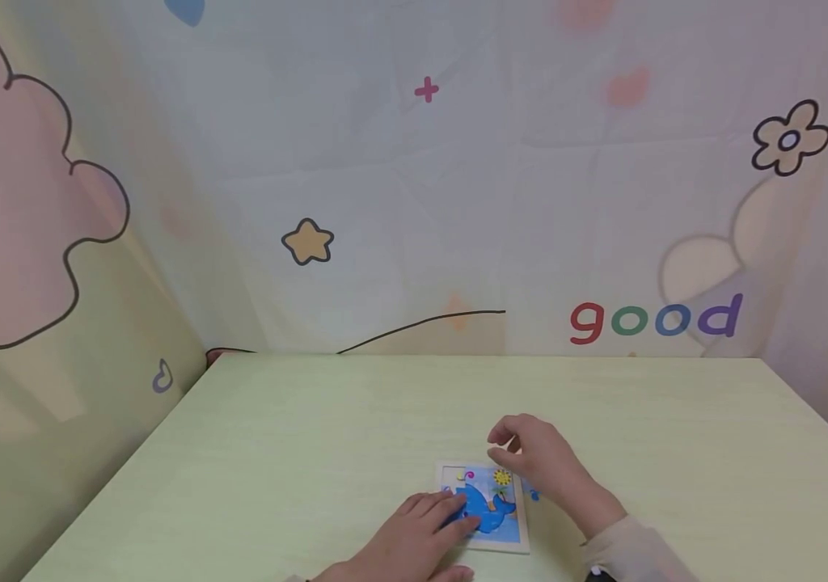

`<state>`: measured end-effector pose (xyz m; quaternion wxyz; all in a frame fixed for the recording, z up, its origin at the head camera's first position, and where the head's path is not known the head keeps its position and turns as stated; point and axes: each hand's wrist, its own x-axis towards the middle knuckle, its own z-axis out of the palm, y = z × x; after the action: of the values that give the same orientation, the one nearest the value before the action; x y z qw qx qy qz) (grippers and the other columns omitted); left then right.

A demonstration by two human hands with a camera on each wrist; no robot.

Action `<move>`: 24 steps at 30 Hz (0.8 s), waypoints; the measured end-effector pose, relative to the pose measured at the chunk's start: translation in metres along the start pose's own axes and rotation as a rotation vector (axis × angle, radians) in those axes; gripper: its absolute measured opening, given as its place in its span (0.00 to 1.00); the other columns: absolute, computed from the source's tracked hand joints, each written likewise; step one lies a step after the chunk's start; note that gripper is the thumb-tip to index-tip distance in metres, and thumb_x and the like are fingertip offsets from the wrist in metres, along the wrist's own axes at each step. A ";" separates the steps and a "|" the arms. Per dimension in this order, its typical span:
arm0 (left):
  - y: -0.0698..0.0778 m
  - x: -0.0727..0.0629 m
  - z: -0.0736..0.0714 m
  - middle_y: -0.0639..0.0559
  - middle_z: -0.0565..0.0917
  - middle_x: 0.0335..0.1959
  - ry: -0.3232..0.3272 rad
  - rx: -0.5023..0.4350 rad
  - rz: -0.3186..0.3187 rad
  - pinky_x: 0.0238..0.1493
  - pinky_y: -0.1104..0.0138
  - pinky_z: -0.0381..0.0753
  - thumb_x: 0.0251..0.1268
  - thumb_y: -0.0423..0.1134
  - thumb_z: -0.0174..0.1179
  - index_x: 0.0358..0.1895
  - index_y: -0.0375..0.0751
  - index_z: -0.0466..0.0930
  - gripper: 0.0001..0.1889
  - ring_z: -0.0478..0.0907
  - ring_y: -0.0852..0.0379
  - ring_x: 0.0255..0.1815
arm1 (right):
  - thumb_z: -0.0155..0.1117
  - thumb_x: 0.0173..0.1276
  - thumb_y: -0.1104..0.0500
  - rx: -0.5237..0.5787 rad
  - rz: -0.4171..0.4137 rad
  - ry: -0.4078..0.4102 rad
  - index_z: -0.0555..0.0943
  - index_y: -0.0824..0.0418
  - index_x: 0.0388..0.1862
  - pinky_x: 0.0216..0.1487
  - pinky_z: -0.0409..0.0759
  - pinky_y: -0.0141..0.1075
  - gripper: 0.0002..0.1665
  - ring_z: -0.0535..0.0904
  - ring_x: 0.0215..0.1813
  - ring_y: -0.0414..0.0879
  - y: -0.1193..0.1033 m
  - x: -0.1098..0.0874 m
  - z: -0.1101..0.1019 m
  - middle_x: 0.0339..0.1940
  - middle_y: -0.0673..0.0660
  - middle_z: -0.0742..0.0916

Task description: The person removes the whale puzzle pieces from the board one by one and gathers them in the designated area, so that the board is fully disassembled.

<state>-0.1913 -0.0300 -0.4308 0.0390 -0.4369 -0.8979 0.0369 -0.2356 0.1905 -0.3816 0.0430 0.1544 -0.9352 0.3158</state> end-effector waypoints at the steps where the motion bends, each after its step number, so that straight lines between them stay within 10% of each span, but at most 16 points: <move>1: 0.000 0.000 0.000 0.55 0.67 0.71 0.005 0.005 0.002 0.67 0.61 0.68 0.73 0.66 0.31 0.70 0.57 0.65 0.31 0.64 0.56 0.72 | 0.68 0.62 0.60 -0.002 -0.007 -0.004 0.82 0.59 0.37 0.39 0.77 0.36 0.06 0.78 0.37 0.41 -0.001 0.001 0.001 0.37 0.51 0.84; 24: -0.001 0.000 0.002 0.52 0.69 0.70 0.077 0.065 0.034 0.63 0.62 0.71 0.74 0.64 0.33 0.68 0.54 0.67 0.30 0.67 0.55 0.70 | 0.70 0.59 0.57 -0.019 0.064 -0.062 0.83 0.57 0.38 0.46 0.79 0.44 0.09 0.75 0.40 0.44 -0.008 0.005 0.035 0.36 0.51 0.81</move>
<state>-0.1918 -0.0305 -0.4323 0.0871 -0.4519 -0.8864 0.0497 -0.2375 0.1622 -0.4037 0.0052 0.1340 -0.9434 0.3033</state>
